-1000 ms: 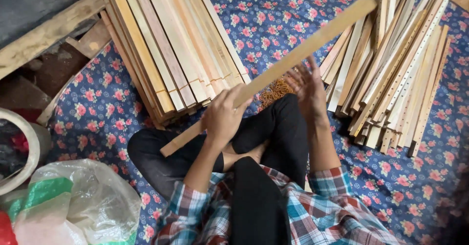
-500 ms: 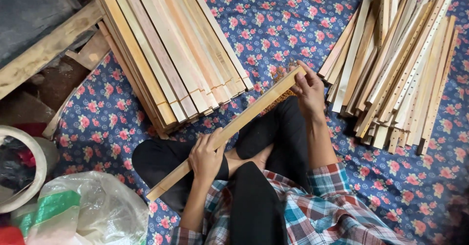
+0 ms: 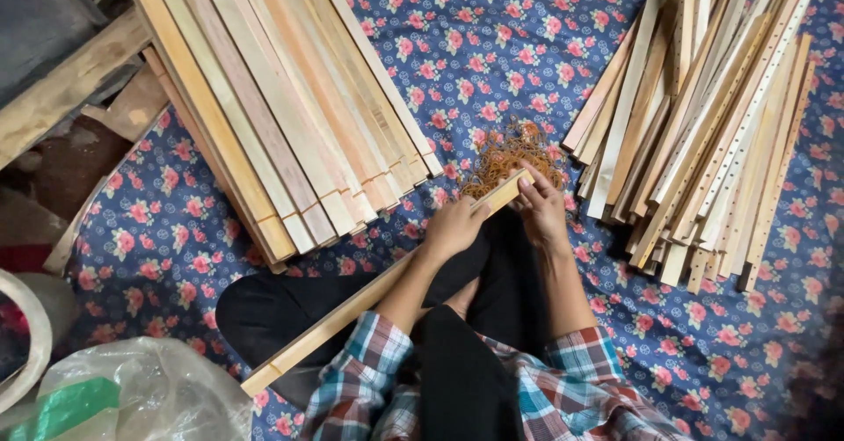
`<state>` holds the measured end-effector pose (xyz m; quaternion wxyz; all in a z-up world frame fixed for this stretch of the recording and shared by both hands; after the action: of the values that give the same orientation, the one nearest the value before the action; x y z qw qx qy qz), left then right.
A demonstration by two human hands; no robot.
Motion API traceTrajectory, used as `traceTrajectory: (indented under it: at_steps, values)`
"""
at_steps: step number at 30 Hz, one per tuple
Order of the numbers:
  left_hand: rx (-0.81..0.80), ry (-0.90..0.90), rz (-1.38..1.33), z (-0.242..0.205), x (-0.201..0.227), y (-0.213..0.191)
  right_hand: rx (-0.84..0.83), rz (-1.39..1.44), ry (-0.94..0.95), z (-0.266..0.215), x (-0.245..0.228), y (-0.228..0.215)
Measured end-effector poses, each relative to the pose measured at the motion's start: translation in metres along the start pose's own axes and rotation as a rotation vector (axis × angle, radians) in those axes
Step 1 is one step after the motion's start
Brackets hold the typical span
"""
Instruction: The person sits on a mat on the floor and sorts long thin wooden strips. They pick up strips one at a time, hold and turn them to look them over, and place them onto a growing stack beside them, occasionally reaching toward a pile of fibrous material between the stacks.
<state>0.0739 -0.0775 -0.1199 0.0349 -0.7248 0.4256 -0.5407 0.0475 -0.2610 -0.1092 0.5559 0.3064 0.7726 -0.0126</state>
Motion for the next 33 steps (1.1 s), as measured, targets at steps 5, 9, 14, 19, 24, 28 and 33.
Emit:
traceTrajectory:
  at_steps: [5,9,14,19,24,28,33]
  values:
    - [-0.102,-0.119,-0.166,-0.001,0.005,-0.011,-0.001,-0.161,-0.015,0.045,0.004,-0.018]
    - [-0.085,-0.225,-0.153,-0.011,-0.013,-0.025,-0.056,-1.02,-0.213,0.12,0.027,-0.007]
    - [-0.059,-0.265,-0.168,-0.03,0.005,-0.056,-0.152,-1.783,-0.433,0.222,0.126,0.008]
    - [-0.054,-0.291,-0.238,-0.039,0.008,-0.07,-0.151,-2.102,-0.576,0.213,0.121,0.024]
    - [-0.074,-0.306,-0.254,-0.044,0.016,-0.081,-0.133,-1.408,-0.249,0.149,0.051,0.004]
    - [-0.058,-0.269,-0.331,-0.05,0.04,-0.103,-0.238,-0.796,-0.117,0.076,0.017,0.016]
    - [-0.063,-0.207,-0.38,-0.061,0.055,-0.107,-0.228,-0.239,0.008,0.017,0.017,0.029]
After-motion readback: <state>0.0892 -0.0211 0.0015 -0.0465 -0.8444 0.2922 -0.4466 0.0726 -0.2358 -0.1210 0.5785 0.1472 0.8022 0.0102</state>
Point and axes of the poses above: each hand's wrist, its own z-axis towards the middle knuckle, its own y-axis out of the palm, x = y × z, the point moved 8 cm from there along z, towards the middle knuckle, and after that the axes turned 7 degrees about -z, right-handed, at the moved point
